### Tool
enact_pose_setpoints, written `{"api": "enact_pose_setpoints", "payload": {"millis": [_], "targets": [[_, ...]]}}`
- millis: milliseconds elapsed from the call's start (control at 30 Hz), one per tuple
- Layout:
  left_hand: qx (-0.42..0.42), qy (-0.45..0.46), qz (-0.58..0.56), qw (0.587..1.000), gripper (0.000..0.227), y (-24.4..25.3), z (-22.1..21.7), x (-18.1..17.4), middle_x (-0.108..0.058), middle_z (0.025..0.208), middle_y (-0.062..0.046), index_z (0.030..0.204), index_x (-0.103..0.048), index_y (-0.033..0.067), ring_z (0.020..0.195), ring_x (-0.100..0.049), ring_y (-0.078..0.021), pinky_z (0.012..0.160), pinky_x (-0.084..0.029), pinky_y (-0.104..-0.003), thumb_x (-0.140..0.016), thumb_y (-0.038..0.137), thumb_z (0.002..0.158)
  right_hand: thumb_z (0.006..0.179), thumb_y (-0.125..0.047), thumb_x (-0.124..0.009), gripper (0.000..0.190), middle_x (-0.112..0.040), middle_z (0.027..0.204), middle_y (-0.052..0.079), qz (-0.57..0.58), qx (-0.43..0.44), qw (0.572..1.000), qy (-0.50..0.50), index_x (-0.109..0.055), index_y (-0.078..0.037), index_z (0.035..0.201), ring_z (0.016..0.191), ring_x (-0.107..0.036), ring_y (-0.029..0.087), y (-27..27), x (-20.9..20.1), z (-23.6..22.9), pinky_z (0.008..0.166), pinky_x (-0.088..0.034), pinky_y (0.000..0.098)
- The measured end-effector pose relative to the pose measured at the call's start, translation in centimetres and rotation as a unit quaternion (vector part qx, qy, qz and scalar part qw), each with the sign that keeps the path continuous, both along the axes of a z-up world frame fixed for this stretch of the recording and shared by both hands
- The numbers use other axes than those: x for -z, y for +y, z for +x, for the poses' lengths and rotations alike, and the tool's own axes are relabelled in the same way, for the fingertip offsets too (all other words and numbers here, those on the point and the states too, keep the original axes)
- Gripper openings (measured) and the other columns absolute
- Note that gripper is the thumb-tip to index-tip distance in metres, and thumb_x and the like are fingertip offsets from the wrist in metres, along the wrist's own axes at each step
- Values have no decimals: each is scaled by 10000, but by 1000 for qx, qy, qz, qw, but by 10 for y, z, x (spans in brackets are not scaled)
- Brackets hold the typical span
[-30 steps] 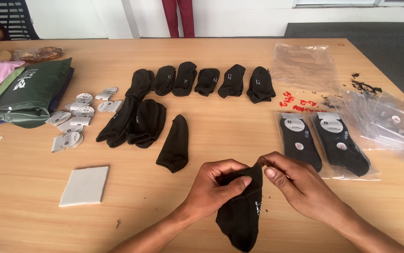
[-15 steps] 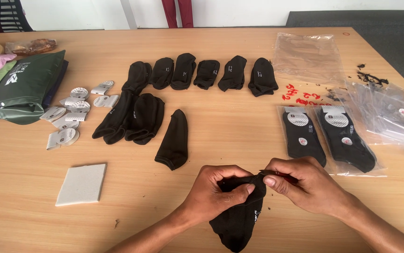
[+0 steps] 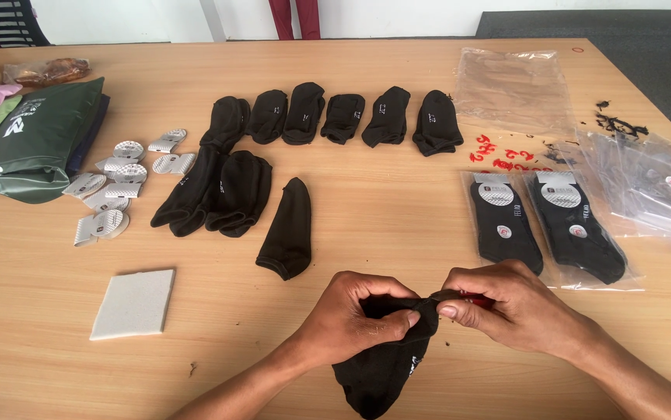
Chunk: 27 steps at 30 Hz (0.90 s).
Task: Trimming loose threads from black socks using a small thread cutter on a wooden table.
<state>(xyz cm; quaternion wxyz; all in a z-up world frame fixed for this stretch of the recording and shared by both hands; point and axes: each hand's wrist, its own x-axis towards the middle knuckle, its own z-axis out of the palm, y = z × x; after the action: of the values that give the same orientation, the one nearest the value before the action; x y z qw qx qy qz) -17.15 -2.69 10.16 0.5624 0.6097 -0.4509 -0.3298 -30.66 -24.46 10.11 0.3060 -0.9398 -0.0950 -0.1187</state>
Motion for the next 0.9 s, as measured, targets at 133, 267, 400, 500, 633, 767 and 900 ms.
{"api": "enact_pose_setpoints", "payload": {"millis": [133,267,400,500,633,767,900], "targets": [[-3,16,3,1000,113,0,2,2,-625,683,47,949,-789,50,587,-460,-20,523,-359,-199,-739,129,886,965,-373,-626,282,-530,541,-44,14,-6,1000,-22,-685,-161,789,447,-441,120,-2,2,2,446,-370,267],[2,18,6,1000,105,0,2,1,-621,672,51,945,-794,55,567,-429,-18,515,-338,-202,-740,120,883,980,-371,-604,310,-481,519,-44,13,-20,999,-32,-669,-156,766,426,-423,118,0,4,2,431,-344,270],[0,13,5,1000,103,0,3,1,-615,658,51,940,-796,49,555,-418,-16,511,-328,-200,-738,109,881,978,-364,-617,308,-478,542,-36,20,-24,999,-26,-684,-144,773,458,-401,121,0,3,1,445,-349,271],[-14,1,-16,1000,184,0,4,2,-734,794,-9,997,-783,21,690,-617,-30,625,-505,-172,-762,162,880,912,-465,-660,345,-367,495,-87,83,-4,992,-90,-643,-155,760,409,-301,62,-3,7,4,396,-272,238],[0,-22,-29,999,203,-3,4,4,-703,789,20,1019,-777,31,700,-579,-26,625,-472,-191,-741,199,912,840,-342,-802,374,-308,594,-77,224,-20,971,-81,-695,-78,1083,523,-282,59,4,25,7,497,-251,230],[30,7,-88,996,474,-4,3,8,-719,1076,-28,1264,-655,60,1026,-649,-115,917,-494,-252,-490,423,1008,909,-157,-754,145,-380,520,-44,323,82,942,-30,-675,-65,829,428,-327,74,8,25,9,392,-257,260],[24,23,-44,998,636,-6,7,14,-642,936,97,1421,-568,31,585,-415,22,639,-466,-153,-708,347,886,917,-146,-713,165,-292,544,-7,429,131,893,-43,-656,9,924,392,-218,92,1,13,10,353,-158,280]]}}
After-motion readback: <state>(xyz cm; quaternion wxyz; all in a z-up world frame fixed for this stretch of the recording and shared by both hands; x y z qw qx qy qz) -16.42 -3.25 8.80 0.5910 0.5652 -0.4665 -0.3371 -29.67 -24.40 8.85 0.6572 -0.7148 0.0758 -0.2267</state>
